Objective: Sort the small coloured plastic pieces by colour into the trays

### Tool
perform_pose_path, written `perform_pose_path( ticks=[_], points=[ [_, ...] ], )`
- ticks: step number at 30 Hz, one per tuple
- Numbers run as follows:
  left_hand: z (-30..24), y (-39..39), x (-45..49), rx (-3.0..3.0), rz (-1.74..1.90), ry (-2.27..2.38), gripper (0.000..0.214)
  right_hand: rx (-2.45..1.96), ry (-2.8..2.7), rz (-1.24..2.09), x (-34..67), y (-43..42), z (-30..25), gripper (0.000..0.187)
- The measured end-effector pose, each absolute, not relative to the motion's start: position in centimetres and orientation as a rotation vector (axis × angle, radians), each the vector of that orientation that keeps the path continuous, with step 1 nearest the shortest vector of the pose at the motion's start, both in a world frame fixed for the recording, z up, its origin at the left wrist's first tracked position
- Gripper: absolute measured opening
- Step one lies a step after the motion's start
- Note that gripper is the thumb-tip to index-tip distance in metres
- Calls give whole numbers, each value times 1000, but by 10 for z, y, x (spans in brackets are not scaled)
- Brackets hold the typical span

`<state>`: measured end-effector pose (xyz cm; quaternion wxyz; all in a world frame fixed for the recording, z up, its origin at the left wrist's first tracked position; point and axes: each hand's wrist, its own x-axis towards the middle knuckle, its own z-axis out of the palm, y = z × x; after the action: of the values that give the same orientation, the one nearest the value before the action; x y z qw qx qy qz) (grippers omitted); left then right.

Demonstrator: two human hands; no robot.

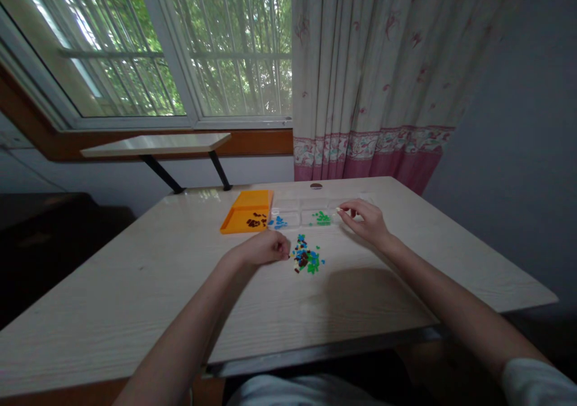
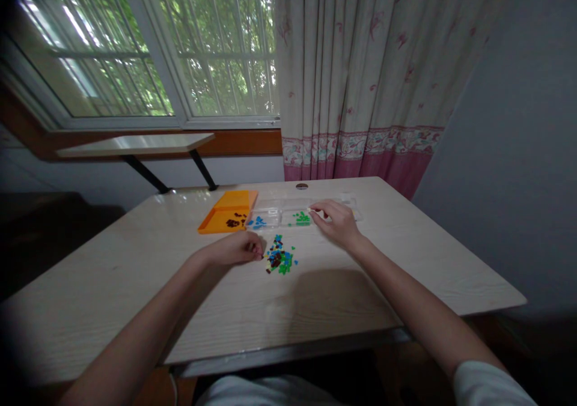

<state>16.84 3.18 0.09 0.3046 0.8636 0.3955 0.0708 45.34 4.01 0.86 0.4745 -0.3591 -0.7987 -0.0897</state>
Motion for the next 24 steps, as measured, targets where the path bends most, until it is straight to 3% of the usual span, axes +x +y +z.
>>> perform_pose_path(
  ticks=[12,24],
  points=[
    [-2,27,179,2408,487,1109,25,-1395,-1912,-137,480,81,-20,15],
    [-11,14,209,2316,697,1028,28,-1014,-2242,124,421,30,-14,14]
  ],
)
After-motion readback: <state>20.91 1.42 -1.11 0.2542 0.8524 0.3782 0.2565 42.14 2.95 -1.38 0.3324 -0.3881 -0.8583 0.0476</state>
